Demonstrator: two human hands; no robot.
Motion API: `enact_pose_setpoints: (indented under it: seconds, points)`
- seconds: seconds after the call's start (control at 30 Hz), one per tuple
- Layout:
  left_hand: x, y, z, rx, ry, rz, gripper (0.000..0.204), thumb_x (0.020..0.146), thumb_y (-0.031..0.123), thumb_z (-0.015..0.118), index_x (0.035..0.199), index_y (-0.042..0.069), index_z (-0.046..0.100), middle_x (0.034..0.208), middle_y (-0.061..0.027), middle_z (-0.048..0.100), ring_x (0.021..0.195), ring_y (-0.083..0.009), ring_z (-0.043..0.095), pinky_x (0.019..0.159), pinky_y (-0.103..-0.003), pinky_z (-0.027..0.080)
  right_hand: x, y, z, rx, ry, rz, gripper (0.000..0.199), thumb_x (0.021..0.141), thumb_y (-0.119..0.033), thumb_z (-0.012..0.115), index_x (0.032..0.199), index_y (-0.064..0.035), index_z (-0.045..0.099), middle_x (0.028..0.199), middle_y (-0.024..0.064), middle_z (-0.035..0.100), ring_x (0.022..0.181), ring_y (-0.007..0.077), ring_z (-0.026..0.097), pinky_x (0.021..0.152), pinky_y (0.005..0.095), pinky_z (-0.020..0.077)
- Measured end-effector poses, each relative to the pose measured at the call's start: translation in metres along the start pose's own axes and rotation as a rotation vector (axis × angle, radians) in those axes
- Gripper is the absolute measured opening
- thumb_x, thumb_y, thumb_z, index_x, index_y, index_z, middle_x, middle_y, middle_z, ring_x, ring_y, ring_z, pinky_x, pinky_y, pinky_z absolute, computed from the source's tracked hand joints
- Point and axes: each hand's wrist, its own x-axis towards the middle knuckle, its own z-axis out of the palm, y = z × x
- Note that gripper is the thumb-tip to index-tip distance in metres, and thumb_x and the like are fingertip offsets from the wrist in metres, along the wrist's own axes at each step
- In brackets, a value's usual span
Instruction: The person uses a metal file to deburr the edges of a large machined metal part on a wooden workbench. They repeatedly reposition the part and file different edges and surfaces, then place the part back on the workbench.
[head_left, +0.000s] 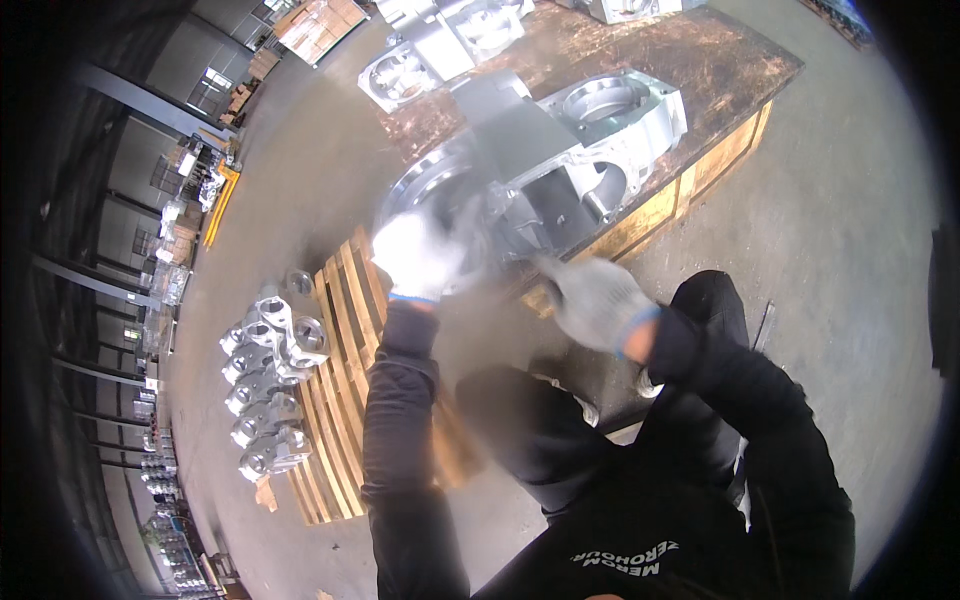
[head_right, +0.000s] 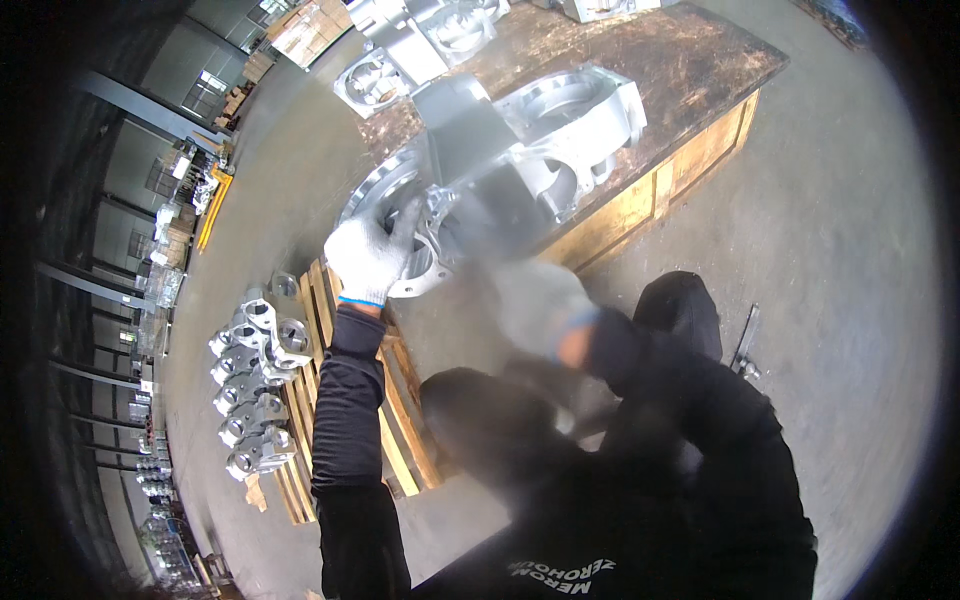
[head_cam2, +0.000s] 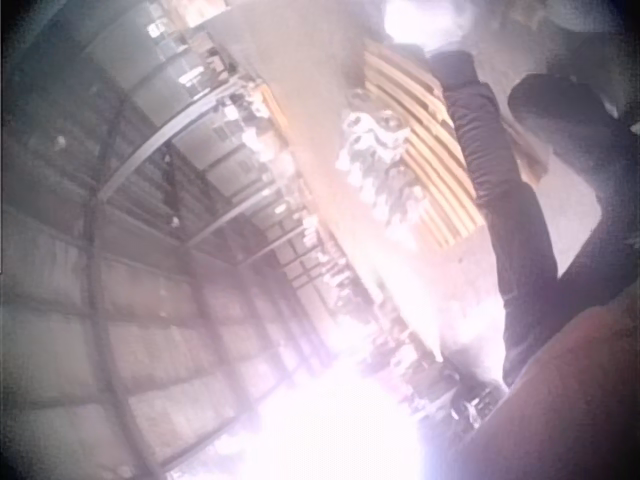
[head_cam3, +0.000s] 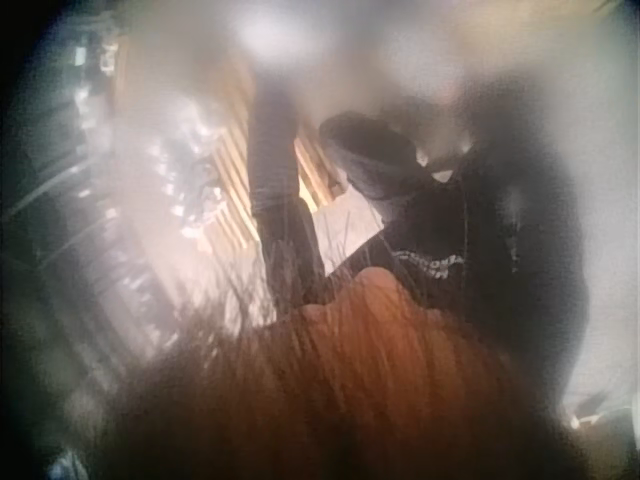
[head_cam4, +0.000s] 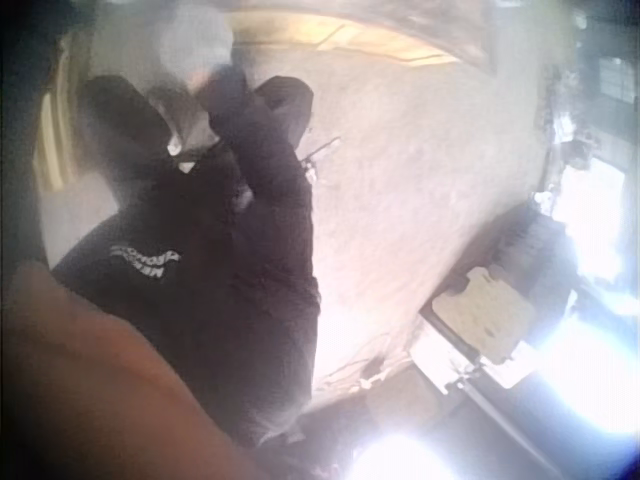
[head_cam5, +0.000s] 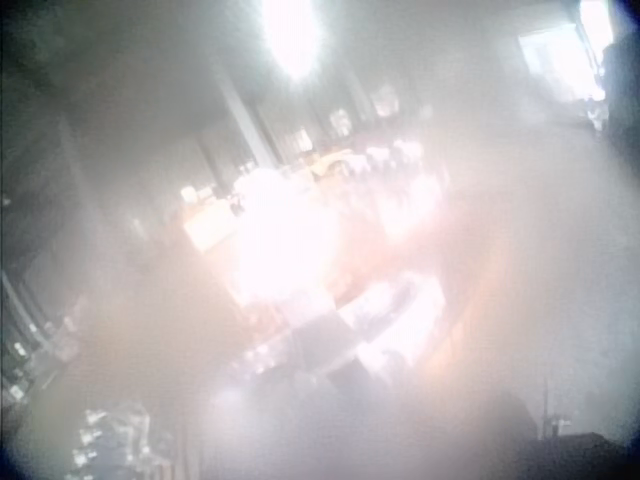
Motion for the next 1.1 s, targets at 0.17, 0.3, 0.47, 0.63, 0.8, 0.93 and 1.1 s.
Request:
enact_pose_setpoints:
  seconds: [0.17,0.3,0.47,0.63,0.8,0.93,1.1]
  points:
    - [-0.001,0.004,-0.007,0.029,-0.109,-0.077,0.03,0.093,0.043,0.076,0.112,0.019,0.082,0.079,-0.0106,0.076,0.081,-0.0337,0.075,0.074,-0.043,0.06,-0.01,-0.009,-0.001,-0.073,0.005,0.1,0.048,0.096,-0.017,0.064,0.144,-0.0155,0.064,0.076,0.0213,0.07,0.07,0.042,0.07,0.065,0.0561,0.0556]
    - [0.0,0.003,-0.01,-0.078,-0.093,-0.045,0.038,0.094,0.047,0.074,0.118,0.019,0.081,0.087,-0.0115,0.078,0.079,-0.0309,0.076,0.073,-0.041,0.06,-0.002,0.003,-0.001,-0.069,0.067,0.01,0.045,0.097,-0.016,0.063,0.141,-0.015,0.066,0.078,0.0205,0.071,0.072,0.0426,0.07,0.065,0.0555,0.056]
    - [0.0,0.003,-0.013,-0.042,-0.12,-0.029,0.044,0.093,0.051,0.074,0.125,0.021,0.078,0.098,-0.0122,0.08,0.079,-0.0307,0.077,0.074,-0.04,0.061,0.005,0.018,0.003,-0.095,0.019,-0.024,0.038,0.098,-0.018,0.061,0.135,-0.0134,0.069,0.076,0.0197,0.071,0.072,0.0442,0.07,0.065,0.0542,0.0555]
    - [-0.001,0.0,-0.009,-0.012,0.007,0.051,0.038,0.089,0.048,0.079,0.112,0.018,0.082,0.083,-0.0151,0.077,0.078,-0.0356,0.075,0.07,-0.043,0.06,0.013,0.018,-0.009,-0.1,0.027,-0.114,0.034,0.098,-0.018,0.06,0.13,-0.0137,0.071,0.077,0.021,0.07,0.073,0.0438,0.07,0.065,0.0556,0.0546]
    - [0.001,-0.003,0.0,0.011,-0.01,-0.004,0.038,0.091,0.051,0.079,0.105,0.016,0.084,0.067,-0.0132,0.07,0.062,-0.0356,0.07,0.061,-0.043,0.057,0.008,0.032,-0.016,-0.098,0.039,-0.091,0.03,0.1,-0.019,0.06,0.127,-0.015,0.072,0.077,0.02,0.07,0.07,0.0427,0.07,0.062,0.0542,0.0552]
    - [0.003,-0.003,-0.005,0.113,-0.163,-0.084,0.037,0.092,0.048,0.078,0.11,0.016,0.083,0.072,-0.0133,0.072,0.062,-0.033,0.071,0.061,-0.041,0.057,0.017,0.043,-0.005,-0.09,0.051,-0.13,0.034,0.099,-0.017,0.063,0.131,-0.016,0.071,0.077,0.0204,0.07,0.07,0.0427,0.07,0.063,0.0539,0.0556]
    - [0.0,-0.002,-0.004,0.023,-0.123,-0.031,0.037,0.095,0.043,0.074,0.121,0.016,0.08,0.101,-0.0087,0.079,0.094,-0.0284,0.076,0.081,-0.038,0.06,0.006,0.036,-0.035,0.002,-0.083,-0.071,0.035,0.099,-0.016,0.063,0.134,-0.014,0.068,0.076,0.0214,0.069,0.073,0.0449,0.069,0.067,0.0551,0.0555]
